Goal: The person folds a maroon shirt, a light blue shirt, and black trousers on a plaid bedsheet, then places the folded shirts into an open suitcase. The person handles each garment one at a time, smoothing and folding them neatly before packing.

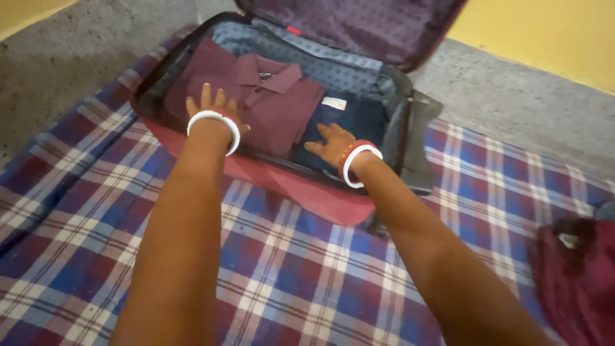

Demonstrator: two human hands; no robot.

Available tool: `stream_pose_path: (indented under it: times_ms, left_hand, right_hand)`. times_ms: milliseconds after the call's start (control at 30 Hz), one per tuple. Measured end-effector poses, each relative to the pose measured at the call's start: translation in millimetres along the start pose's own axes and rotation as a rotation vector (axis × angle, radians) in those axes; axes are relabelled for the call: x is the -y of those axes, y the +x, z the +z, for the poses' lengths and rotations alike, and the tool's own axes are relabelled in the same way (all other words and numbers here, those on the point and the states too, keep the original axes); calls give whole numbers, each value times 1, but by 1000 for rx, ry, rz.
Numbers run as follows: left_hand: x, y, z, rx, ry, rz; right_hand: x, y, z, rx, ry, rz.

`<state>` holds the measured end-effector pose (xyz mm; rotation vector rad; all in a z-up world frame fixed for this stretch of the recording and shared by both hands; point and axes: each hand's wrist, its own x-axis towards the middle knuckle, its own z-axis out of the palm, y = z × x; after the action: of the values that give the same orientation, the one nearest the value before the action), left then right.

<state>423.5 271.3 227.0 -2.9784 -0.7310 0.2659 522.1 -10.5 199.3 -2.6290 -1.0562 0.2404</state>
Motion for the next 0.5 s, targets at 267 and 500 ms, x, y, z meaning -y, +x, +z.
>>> stream_pose_path:
  times_ms: [267, 500]
  left_hand:
    - [-82, -99, -42, -54, -56, 144]
    - [-178, -229, -72, -65, -86, 312]
  right_hand:
    - [-9, -104, -39, -183, 34, -78]
    - [-21, -248, -88, -234, 42, 36]
